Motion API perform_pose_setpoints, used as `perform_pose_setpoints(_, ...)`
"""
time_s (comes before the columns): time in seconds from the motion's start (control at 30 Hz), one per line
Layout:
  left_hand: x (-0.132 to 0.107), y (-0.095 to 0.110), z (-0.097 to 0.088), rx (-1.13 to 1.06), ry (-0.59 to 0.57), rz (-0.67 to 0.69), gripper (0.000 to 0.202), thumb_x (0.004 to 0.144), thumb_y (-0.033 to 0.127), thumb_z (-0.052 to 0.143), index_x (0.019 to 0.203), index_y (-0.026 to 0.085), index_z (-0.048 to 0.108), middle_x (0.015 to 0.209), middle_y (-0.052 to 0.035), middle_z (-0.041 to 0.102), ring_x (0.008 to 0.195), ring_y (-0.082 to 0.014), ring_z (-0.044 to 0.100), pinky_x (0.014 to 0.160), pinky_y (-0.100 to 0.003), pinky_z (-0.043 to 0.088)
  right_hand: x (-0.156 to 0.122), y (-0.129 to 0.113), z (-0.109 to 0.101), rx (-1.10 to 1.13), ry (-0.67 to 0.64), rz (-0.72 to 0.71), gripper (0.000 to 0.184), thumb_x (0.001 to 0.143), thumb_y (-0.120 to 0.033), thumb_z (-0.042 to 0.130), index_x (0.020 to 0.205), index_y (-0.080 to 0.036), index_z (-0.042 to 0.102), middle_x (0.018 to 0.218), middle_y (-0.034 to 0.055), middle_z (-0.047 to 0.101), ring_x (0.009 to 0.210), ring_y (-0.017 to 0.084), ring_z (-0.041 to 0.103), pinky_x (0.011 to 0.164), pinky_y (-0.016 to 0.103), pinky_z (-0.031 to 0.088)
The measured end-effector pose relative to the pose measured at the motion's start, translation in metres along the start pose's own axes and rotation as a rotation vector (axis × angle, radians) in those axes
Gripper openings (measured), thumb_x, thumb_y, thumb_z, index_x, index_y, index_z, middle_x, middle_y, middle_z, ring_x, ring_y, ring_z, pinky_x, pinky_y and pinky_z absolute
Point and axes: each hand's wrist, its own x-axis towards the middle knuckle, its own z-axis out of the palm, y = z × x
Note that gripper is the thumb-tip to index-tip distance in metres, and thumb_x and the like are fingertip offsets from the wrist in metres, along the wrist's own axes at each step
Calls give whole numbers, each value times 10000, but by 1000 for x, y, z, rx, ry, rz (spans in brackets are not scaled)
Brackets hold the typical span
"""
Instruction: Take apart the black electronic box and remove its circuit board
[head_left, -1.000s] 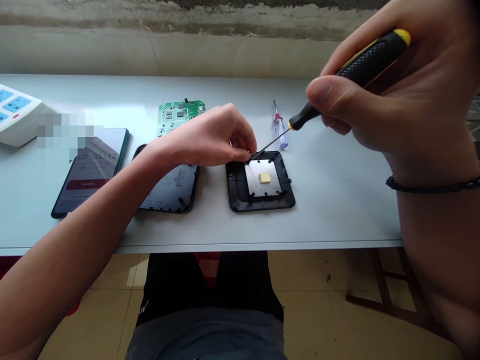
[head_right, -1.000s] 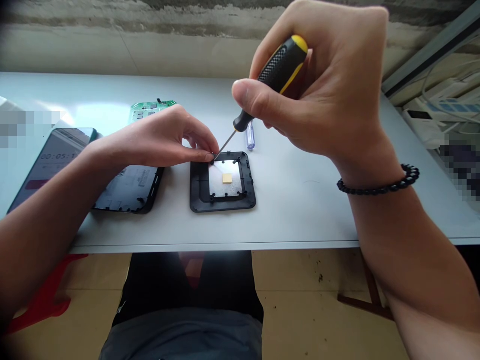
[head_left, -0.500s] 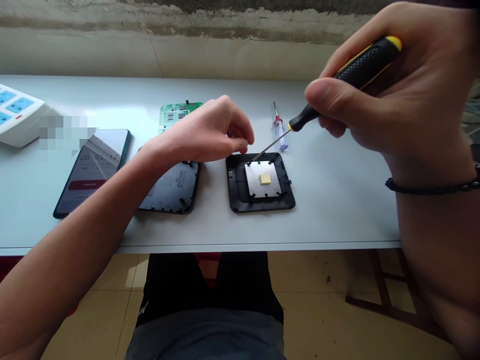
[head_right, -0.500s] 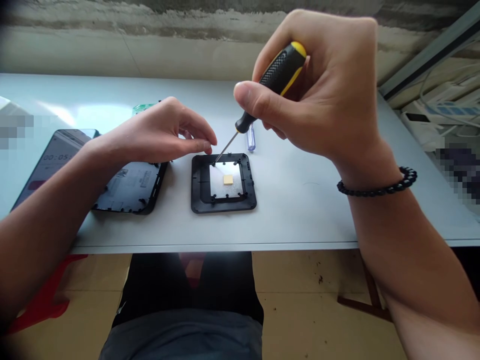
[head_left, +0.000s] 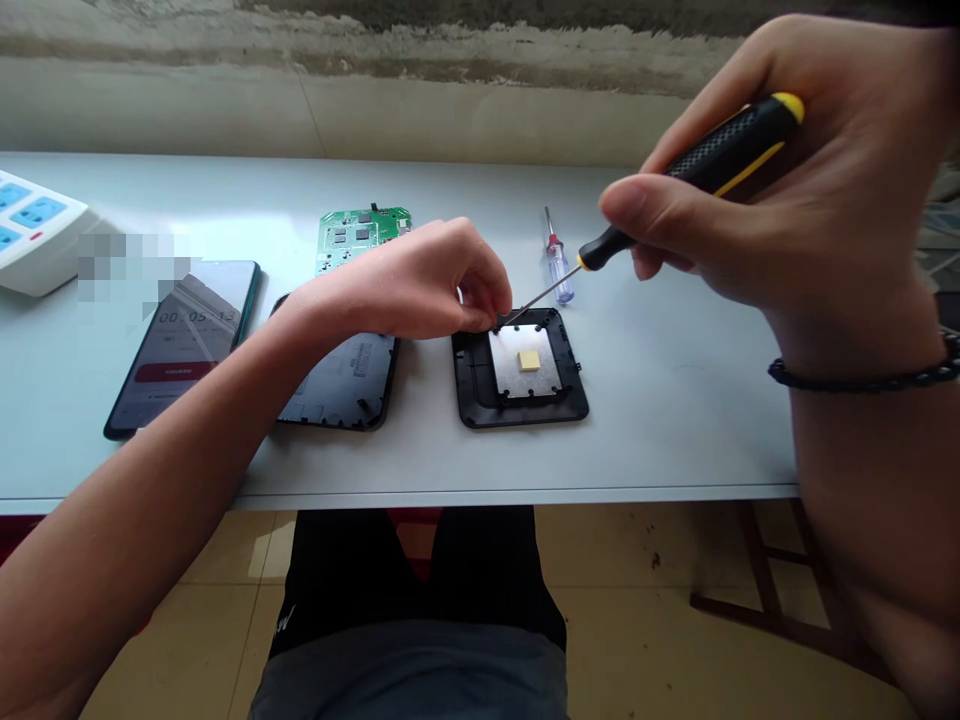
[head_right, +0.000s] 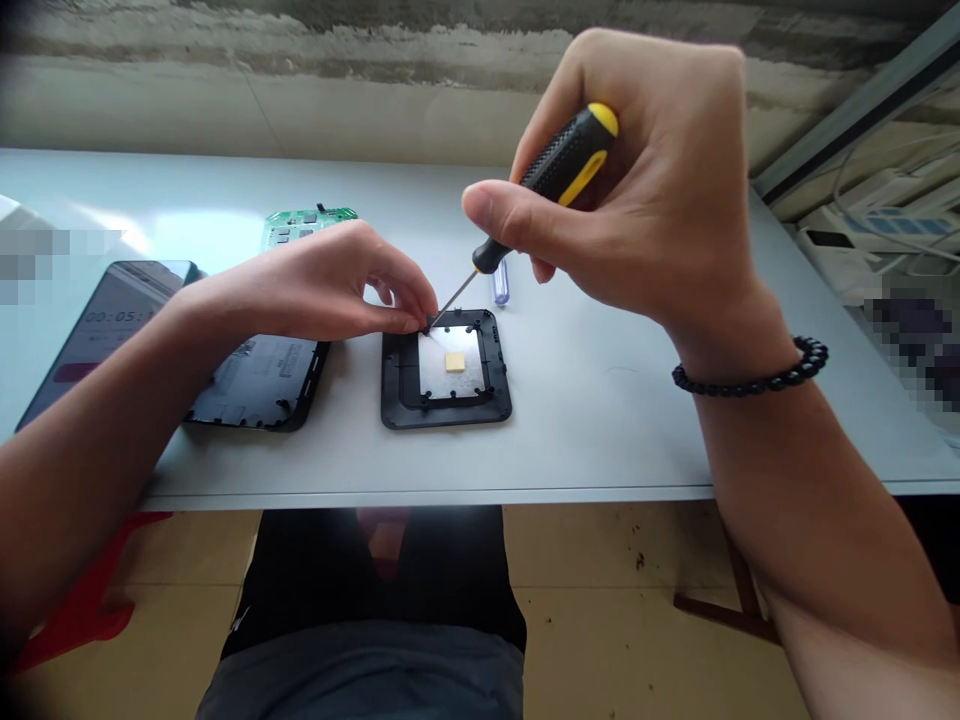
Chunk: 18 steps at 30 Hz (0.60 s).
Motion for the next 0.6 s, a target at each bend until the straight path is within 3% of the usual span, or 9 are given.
perform_pose_setpoints(0.13,0,0,0,-7,-2,9,225,778,212,661,940,205,818,874,-12,786,871,-178,725,800,-261,526,-2,4,3,159,5,-10,189,770,-374,783,776,-215,681,611,-20,613,481,124,570,409,314,302)
perform_pose_setpoints(0.27,0,1,0,-16,-5,8,225,786,215,665,950,200,818,894,-23,787,881,-189,725,812,-278,526,-3,6,5,305,8,20,228,769,-432,784,822,-215,738,715,21,676,481,153,582,359,334,290)
perform_pose_setpoints(0.47,0,0,0,-11,2,14,231,784,194,663,953,205,820,896,-21,794,880,-179,734,797,-257,534,-1,6,0,167,22,-42,68,828,-230,735,895,-234,735,636,-41,532,481,81,585,351,274,284)
perform_pose_setpoints(0.6,0,-1,1,-12,6,13,235,780,202,658,949,214,821,886,-14,794,879,-178,732,796,-254,535,-1,5,-4,147,-75,-72,56,813,-219,742,864,-227,720,656,-44,593,499,70,582,397,269,318)
